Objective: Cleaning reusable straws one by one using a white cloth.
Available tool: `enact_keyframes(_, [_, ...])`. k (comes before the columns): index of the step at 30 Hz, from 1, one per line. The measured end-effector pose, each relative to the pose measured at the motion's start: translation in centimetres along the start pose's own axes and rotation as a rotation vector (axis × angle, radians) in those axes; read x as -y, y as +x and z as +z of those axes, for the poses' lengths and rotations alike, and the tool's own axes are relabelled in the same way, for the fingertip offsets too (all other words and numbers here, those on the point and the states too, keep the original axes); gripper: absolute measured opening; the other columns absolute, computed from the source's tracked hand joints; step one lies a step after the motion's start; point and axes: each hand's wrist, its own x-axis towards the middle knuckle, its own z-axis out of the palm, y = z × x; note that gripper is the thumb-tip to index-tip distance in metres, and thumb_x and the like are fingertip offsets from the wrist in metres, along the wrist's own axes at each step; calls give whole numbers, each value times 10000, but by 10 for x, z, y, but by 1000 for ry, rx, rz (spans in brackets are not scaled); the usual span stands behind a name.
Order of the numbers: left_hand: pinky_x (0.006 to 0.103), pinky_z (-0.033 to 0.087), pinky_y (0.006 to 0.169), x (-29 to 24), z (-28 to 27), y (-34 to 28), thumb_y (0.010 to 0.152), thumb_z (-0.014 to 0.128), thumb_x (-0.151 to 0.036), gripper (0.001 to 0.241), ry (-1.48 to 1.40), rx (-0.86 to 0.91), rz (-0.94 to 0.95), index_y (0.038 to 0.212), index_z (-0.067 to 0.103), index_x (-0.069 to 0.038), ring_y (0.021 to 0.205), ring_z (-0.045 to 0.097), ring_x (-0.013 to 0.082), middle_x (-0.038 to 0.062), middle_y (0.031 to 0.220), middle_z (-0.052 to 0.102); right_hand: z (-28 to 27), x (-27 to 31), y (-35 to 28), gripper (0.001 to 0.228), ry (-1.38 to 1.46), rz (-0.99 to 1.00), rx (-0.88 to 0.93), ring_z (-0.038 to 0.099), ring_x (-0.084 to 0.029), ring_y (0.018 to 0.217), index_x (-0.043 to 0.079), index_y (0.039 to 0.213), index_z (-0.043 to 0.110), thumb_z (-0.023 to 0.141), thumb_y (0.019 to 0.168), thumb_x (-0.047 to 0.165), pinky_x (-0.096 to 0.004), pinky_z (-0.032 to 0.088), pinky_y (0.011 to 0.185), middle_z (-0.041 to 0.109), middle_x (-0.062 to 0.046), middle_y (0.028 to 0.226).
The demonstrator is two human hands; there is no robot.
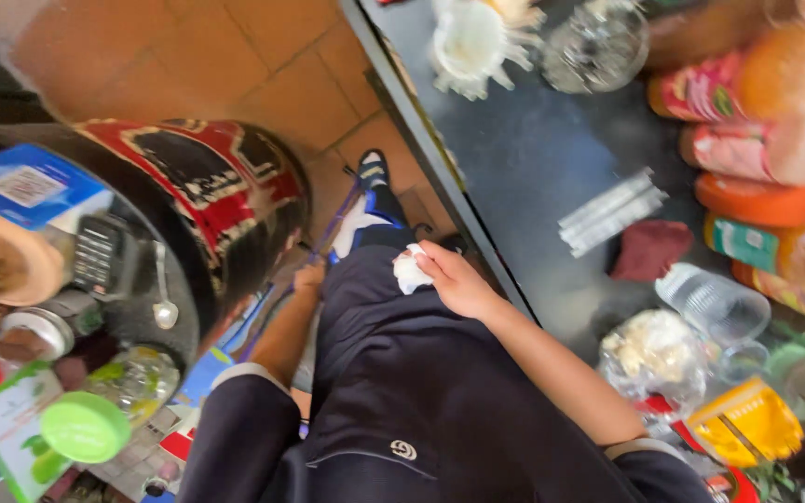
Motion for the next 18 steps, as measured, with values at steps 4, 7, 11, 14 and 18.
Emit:
enact_keyframes(4, [461, 558, 890, -56, 28, -50, 1098, 345, -352, 530, -43, -11, 51, 1586, 356, -148, 1100, 696, 345, 196, 1281, 658, -10, -48, -53, 291, 240, -113, -98, 660, -182, 1116, 4, 1234, 605, 436, 1108, 205, -319, 491, 997, 708, -92, 1157])
enact_keyframes(7, [457, 553, 897, -73, 5, -57, 1081, 371, -345, 538, -80, -53, 86, 1576, 363, -135, 1108, 689, 345, 198, 1288, 654, -29, -58, -71, 298, 523, -124, -127, 649, -163, 1156, 13, 1283, 560, 395, 1095, 174, -297, 475, 1041, 695, -70, 1210])
enact_keyframes(11, [450, 546, 907, -79, -40, -57, 1058, 405, -334, 550, -120, -93, 141, 1563, 373, -119, 1118, 680, 345, 200, 1298, 648, -56, -66, -77, 309, 533, -183, -278, 657, -165, 1124, -8, 1263, 587, 390, 1112, 176, -301, 480, 1028, 708, -84, 1194])
enact_keyframes(14, [445, 541, 915, -73, -94, -47, 1042, 430, -327, 559, -122, -109, 213, 1553, 380, -106, 1125, 673, 345, 202, 1305, 643, -74, -60, -68, 309, 538, -151, -399, 648, -153, 1093, -8, 1247, 599, 398, 1113, 185, -294, 478, 1004, 706, -75, 1165])
enact_keyframes(18, [439, 535, 925, -62, -146, -46, 1019, 464, -317, 573, -122, -82, 329, 1540, 390, -90, 1135, 664, 346, 204, 1315, 637, -75, -44, -64, 272, 384, -74, -533, 586, -137, 974, 9, 1162, 618, 426, 1134, 200, -286, 476, 918, 664, -63, 1048])
